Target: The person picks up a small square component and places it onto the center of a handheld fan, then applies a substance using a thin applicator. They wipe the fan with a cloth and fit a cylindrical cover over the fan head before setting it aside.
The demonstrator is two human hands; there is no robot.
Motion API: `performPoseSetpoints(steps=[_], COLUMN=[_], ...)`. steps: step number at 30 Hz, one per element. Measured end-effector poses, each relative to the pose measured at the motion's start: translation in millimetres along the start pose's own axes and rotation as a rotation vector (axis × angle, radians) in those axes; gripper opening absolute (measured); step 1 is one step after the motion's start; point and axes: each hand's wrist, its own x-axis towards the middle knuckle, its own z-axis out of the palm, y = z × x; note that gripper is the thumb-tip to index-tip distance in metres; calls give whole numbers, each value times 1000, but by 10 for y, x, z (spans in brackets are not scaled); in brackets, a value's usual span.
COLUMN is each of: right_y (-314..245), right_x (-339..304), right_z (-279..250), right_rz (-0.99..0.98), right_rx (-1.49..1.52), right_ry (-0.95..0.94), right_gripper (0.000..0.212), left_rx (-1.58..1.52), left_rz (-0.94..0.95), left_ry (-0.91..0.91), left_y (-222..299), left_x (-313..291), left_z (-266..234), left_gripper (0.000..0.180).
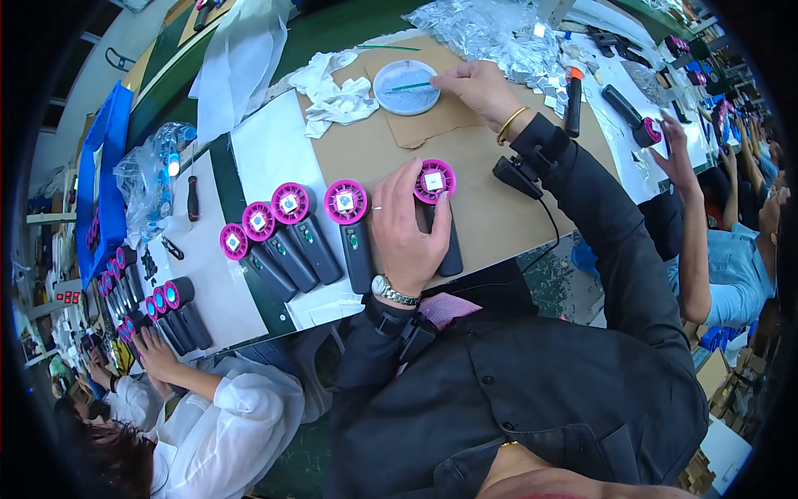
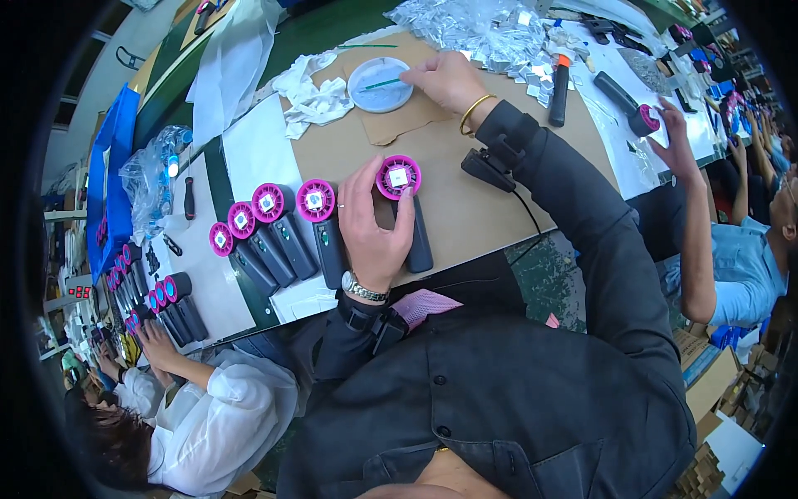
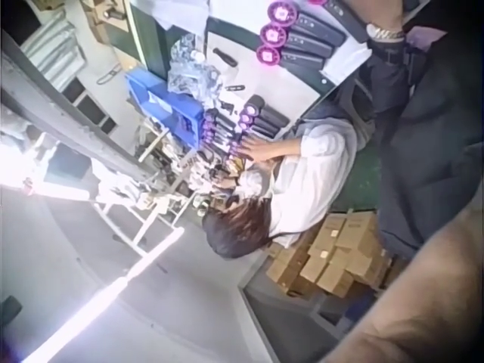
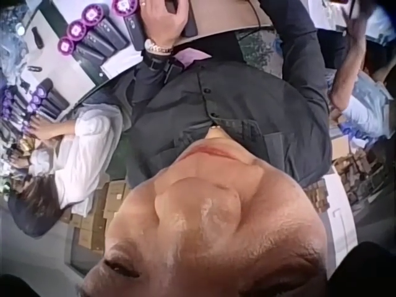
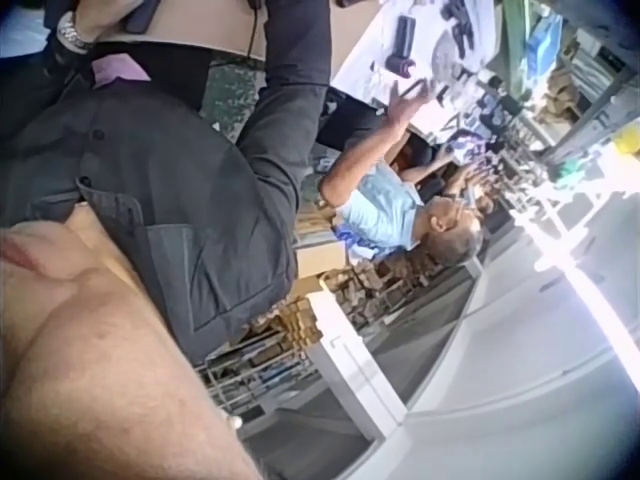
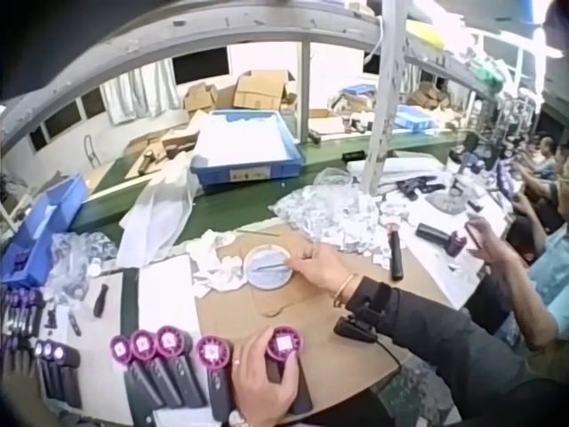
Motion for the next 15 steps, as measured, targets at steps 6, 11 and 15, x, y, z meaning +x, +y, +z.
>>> performPoseSetpoints(steps=[6,11,15], right_y=[25,-161,-188], right_x=[4,-134,-260], right_z=[8,-242,-382], right_rz=[74,192,222], right_rx=[215,357,508], right_ry=[21,-65,-109], right_gripper=[31,28,27], left_rx=[2,-7,-8], left_rz=[1,11,2], left_ry=[-3,-20,-46], left_y=[-19,-24,-19], left_x=[-8,-12,-22], left_z=[10,-1,-21], left_gripper=[56,61,66])
